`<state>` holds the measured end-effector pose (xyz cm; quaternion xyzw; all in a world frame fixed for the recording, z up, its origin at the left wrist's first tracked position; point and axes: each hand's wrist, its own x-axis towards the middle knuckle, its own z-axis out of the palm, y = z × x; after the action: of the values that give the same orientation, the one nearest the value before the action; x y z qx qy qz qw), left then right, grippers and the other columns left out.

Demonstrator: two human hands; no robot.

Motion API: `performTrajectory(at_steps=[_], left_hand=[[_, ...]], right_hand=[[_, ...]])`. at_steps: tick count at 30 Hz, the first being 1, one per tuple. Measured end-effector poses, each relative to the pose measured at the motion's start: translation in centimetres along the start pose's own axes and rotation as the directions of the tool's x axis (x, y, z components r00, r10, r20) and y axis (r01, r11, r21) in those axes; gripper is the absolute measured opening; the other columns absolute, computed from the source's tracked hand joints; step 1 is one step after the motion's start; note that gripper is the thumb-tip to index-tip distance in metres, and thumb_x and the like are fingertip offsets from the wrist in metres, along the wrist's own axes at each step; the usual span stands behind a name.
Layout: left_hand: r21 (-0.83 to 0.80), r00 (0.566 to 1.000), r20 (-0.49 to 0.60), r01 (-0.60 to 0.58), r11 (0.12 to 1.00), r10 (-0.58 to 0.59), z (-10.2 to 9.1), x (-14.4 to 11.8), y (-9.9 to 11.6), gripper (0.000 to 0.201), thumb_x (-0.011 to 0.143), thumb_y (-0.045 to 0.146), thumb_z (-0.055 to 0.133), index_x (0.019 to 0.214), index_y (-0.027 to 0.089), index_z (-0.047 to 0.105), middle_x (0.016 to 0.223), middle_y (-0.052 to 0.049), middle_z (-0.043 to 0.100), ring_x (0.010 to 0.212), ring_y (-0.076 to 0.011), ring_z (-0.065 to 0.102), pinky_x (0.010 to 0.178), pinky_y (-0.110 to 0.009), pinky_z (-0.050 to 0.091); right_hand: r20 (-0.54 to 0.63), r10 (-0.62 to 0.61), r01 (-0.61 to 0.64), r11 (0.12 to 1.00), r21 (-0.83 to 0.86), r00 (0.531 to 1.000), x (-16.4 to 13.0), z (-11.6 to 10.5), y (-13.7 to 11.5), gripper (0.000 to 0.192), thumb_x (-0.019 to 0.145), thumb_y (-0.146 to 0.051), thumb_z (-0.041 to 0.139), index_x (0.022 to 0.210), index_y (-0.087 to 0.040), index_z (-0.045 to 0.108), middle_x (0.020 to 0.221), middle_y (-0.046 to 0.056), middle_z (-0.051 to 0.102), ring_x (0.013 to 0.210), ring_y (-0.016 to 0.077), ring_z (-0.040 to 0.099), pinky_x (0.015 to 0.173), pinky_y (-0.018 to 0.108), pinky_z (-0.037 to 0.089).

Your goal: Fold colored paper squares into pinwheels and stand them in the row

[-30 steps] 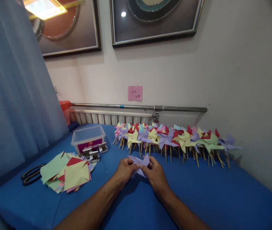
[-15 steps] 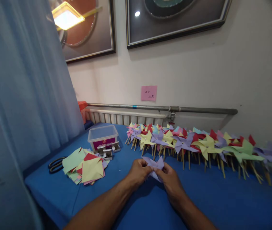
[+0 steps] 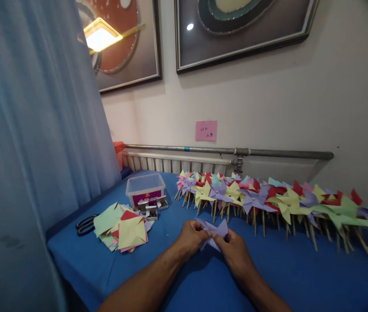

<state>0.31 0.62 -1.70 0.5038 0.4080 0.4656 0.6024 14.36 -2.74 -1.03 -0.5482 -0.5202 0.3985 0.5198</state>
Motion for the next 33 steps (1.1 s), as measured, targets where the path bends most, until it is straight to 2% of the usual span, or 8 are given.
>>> performTrajectory(at_steps=[11, 15, 17, 18, 21, 23, 26, 33], left_hand=[[0.049, 0.996, 0.071, 0.047, 0.998, -0.051, 0.1, 0.3, 0.2, 0.024, 0.059, 0.029, 0.078, 0.062, 0.015, 0.059, 0.054, 0.004, 0.054, 0.047, -0.0073, 0.043, 0.049, -0.022, 0.030], [0.284, 0.995, 0.096, -0.055, 0.957, 0.028, -1.5, -0.7, 1.7, 0.017, 0.074, 0.030, 0.069, 0.075, 0.013, 0.067, 0.063, 0.002, 0.060, 0.056, -0.0101, 0.049, 0.057, -0.023, 0.036], [0.572, 0.992, 0.031, -0.118, 0.812, 0.122, -3.9, -1.7, 2.9, 0.017, 0.083, 0.028, 0.061, 0.084, 0.014, 0.071, 0.073, -0.001, 0.066, 0.067, -0.0132, 0.056, 0.062, -0.024, 0.038], [0.727, 0.981, -0.011, -0.125, 0.676, 0.193, -5.4, -2.3, 3.5, 0.018, 0.086, 0.025, 0.058, 0.086, 0.015, 0.072, 0.081, -0.003, 0.070, 0.075, -0.0151, 0.060, 0.068, -0.025, 0.039], [0.958, 0.936, -0.215, 0.147, 0.247, 0.278, -10.0, -3.4, 5.0, 0.025, 0.092, 0.019, 0.049, 0.092, 0.016, 0.074, 0.097, -0.009, 0.073, 0.091, -0.0210, 0.064, 0.076, -0.028, 0.040], [0.953, 0.913, -0.303, 0.291, 0.083, 0.272, -12.3, -3.5, 5.7, 0.032, 0.097, 0.023, 0.043, 0.098, 0.017, 0.075, 0.105, -0.011, 0.074, 0.097, -0.0231, 0.066, 0.078, -0.029, 0.041], [0.942, 0.912, -0.328, 0.334, 0.017, 0.244, -13.9, -2.4, 6.4, 0.035, 0.097, 0.021, 0.041, 0.099, 0.016, 0.076, 0.109, -0.014, 0.074, 0.102, -0.0263, 0.067, 0.080, -0.031, 0.044], [0.920, 0.919, -0.375, 0.386, -0.075, 0.124, -14.3, 0.9, 7.1, 0.027, 0.085, 0.019, 0.057, 0.101, 0.012, 0.078, 0.108, -0.022, 0.076, 0.103, -0.0328, 0.072, 0.080, -0.034, 0.051]], right_hand=[[-0.006, 0.040, -0.040, 0.995, -0.094, 0.999, 0.1, -0.5, -0.1, 0.037, 0.066, -0.050, 0.061, 0.078, -0.016, 0.072, 0.067, 0.005, 0.071, 0.069, 0.0259, 0.066, 0.060, 0.031, 0.049], [0.003, 0.058, -0.057, 0.996, -0.068, 0.998, 0.3, -0.6, 0.3, 0.042, 0.066, -0.050, 0.061, 0.086, -0.014, 0.073, 0.076, 0.007, 0.075, 0.071, 0.0258, 0.067, 0.063, 0.032, 0.051], [-0.004, 0.068, -0.068, 0.996, -0.058, 0.998, 0.5, -0.7, 0.5, 0.043, 0.066, -0.051, 0.061, 0.086, -0.015, 0.073, 0.076, 0.008, 0.075, 0.072, 0.0263, 0.067, 0.063, 0.032, 0.051], [-0.009, 0.071, -0.071, 0.995, -0.063, 0.997, 0.6, -0.7, 0.6, 0.042, 0.066, -0.051, 0.061, 0.085, -0.015, 0.073, 0.076, 0.008, 0.075, 0.071, 0.0262, 0.067, 0.062, 0.032, 0.050], [-0.038, 0.068, -0.071, 0.992, -0.105, 0.997, 0.6, -0.8, 0.8, 0.038, 0.067, -0.050, 0.060, 0.081, -0.016, 0.072, 0.070, 0.006, 0.072, 0.065, 0.0238, 0.064, 0.059, 0.030, 0.047], [-0.046, 0.063, -0.068, 0.991, -0.114, 0.997, 0.4, -0.8, 0.8, 0.036, 0.069, -0.048, 0.059, 0.082, -0.017, 0.072, 0.067, 0.005, 0.071, 0.063, 0.0226, 0.063, 0.058, 0.030, 0.046], [-0.048, 0.043, -0.047, 0.995, -0.092, 0.998, 0.0, -1.0, 0.6, 0.035, 0.070, -0.047, 0.059, 0.082, -0.018, 0.072, 0.069, 0.005, 0.071, 0.064, 0.0228, 0.062, 0.059, 0.030, 0.046], [-0.037, 0.047, -0.049, 0.998, -0.041, 0.998, -0.1, -1.3, 1.1, 0.032, 0.069, -0.047, 0.058, 0.080, -0.019, 0.070, 0.067, 0.003, 0.067, 0.060, 0.0197, 0.057, 0.056, 0.029, 0.042]])
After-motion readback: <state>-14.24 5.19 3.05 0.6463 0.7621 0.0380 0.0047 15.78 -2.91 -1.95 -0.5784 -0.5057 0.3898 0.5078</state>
